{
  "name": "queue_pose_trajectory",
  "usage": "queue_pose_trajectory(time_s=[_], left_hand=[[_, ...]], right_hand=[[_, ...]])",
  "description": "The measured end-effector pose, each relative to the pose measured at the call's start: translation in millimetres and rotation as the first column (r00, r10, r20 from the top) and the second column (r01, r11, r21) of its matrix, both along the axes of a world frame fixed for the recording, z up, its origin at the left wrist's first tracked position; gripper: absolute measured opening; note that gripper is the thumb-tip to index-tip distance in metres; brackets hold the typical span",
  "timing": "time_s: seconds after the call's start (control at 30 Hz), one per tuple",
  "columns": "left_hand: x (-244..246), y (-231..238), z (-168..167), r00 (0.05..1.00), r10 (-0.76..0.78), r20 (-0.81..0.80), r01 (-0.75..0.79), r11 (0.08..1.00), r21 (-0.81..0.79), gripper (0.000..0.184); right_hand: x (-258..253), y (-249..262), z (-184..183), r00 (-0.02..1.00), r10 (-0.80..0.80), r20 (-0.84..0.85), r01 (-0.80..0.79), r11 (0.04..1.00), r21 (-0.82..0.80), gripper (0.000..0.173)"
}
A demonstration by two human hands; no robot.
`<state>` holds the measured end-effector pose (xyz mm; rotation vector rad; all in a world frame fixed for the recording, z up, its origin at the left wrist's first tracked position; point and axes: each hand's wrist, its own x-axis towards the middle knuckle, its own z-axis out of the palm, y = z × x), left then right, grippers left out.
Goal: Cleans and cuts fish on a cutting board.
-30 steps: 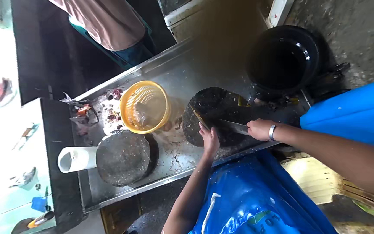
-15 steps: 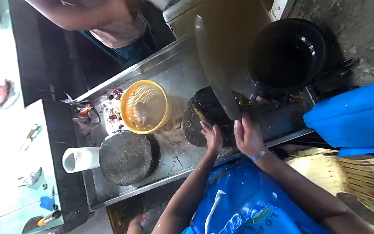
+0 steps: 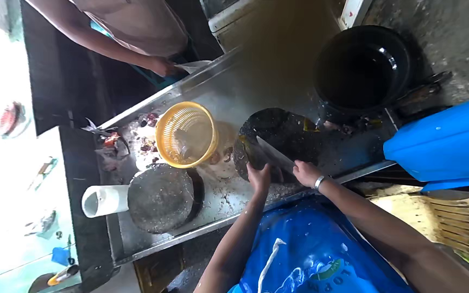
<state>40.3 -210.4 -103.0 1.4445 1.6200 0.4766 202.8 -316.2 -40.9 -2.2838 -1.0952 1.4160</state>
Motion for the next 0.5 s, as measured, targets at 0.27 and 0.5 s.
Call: queue_pose_trajectory(time_s=[0.27,0.5], left_hand=[[9.6,-9.6,4.4,0.999,0.042,-0.034,-0.041,0.999,0.021,0.073],[13.0,-18.4,3.1,0.997,0.071,0.011,-0.071,0.997,0.024,0.072]], right_hand=[[-0.6,-7.9,43.0,0.979,0.04,0.198,-0.05,0.998,0.047,0.032],[-33.8,-15.9,2.7,0.967,-0.01,0.255,-0.035,0.985,0.169,0.036]])
